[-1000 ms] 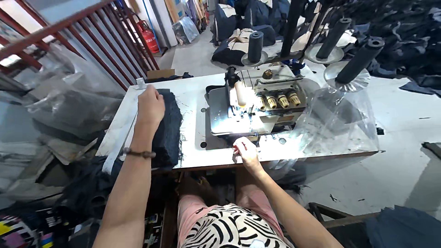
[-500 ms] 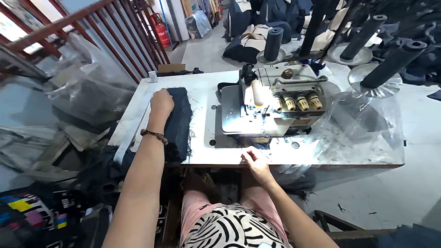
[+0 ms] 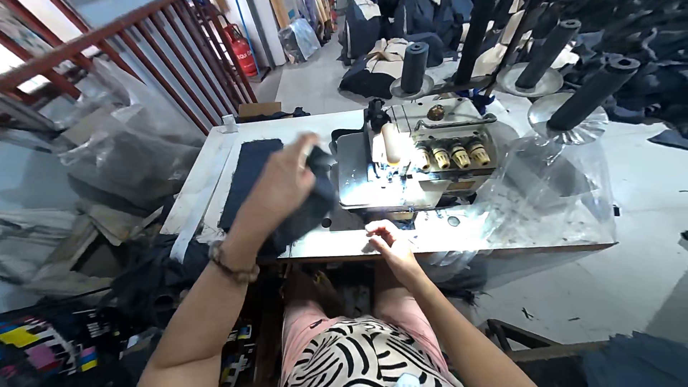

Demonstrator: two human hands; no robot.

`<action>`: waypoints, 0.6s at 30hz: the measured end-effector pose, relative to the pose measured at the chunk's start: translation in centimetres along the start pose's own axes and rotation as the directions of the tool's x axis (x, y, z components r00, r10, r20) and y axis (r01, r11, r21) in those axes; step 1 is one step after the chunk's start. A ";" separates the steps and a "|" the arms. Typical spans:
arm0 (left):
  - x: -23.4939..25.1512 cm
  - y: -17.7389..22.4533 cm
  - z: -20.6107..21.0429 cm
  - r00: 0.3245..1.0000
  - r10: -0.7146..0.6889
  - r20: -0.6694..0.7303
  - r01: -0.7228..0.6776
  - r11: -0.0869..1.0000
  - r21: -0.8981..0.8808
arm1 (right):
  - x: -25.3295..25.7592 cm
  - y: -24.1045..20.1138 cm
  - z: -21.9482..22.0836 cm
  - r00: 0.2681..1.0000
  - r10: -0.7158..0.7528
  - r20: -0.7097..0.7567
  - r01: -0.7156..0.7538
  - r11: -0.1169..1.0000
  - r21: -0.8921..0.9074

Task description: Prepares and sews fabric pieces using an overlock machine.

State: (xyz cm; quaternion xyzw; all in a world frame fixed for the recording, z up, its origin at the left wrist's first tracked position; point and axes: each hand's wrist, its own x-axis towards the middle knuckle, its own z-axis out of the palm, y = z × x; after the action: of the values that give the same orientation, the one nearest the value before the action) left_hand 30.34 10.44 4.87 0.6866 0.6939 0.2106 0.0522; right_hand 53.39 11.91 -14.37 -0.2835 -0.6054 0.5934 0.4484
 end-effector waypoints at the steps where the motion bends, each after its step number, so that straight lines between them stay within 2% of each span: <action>1: -1.4 2.2 0.9 0.990 0.111 0.089 -0.107 0.993 -0.050 | -0.1 -0.6 0.4 0.999 -0.020 0.030 0.019 1.000 0.020; 2: -2.4 3.5 2.3 0.963 0.225 0.148 -0.211 0.972 -0.103 | -0.3 -1.2 0.8 0.997 -0.049 0.059 0.047 0.998 0.035; 4: -2.8 4.1 4.8 0.889 0.423 0.178 -0.373 0.892 -0.256 | -0.8 -2.5 1.4 0.992 -0.095 0.080 0.090 0.994 0.061; 6: -2.3 3.7 6.2 0.842 0.514 0.161 -0.426 0.819 -0.385 | -1.7 -3.5 1.5 0.994 -0.050 0.101 0.042 0.996 0.082; 9: -1.5 2.9 6.8 0.876 0.466 0.124 -0.361 0.804 -0.472 | -3.1 -3.8 1.1 0.997 0.013 0.073 -0.013 1.000 0.007; 13: -1.3 1.9 8.0 0.935 0.352 0.046 -0.263 0.774 -0.577 | -4.7 -2.1 0.6 0.999 -0.003 -0.033 -0.001 0.993 -0.118; 18: 1.2 0.7 10.5 0.955 0.293 -0.050 -0.267 0.772 -0.577 | -6.5 -0.7 0.3 0.990 -0.044 -0.137 0.007 0.966 -0.258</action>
State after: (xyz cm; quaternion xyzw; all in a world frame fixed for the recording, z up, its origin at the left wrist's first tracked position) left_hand 34.74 13.94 -4.06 0.7380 0.4860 0.4017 0.2405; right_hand 56.09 6.00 -15.02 -0.3727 -0.6476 0.4825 0.4571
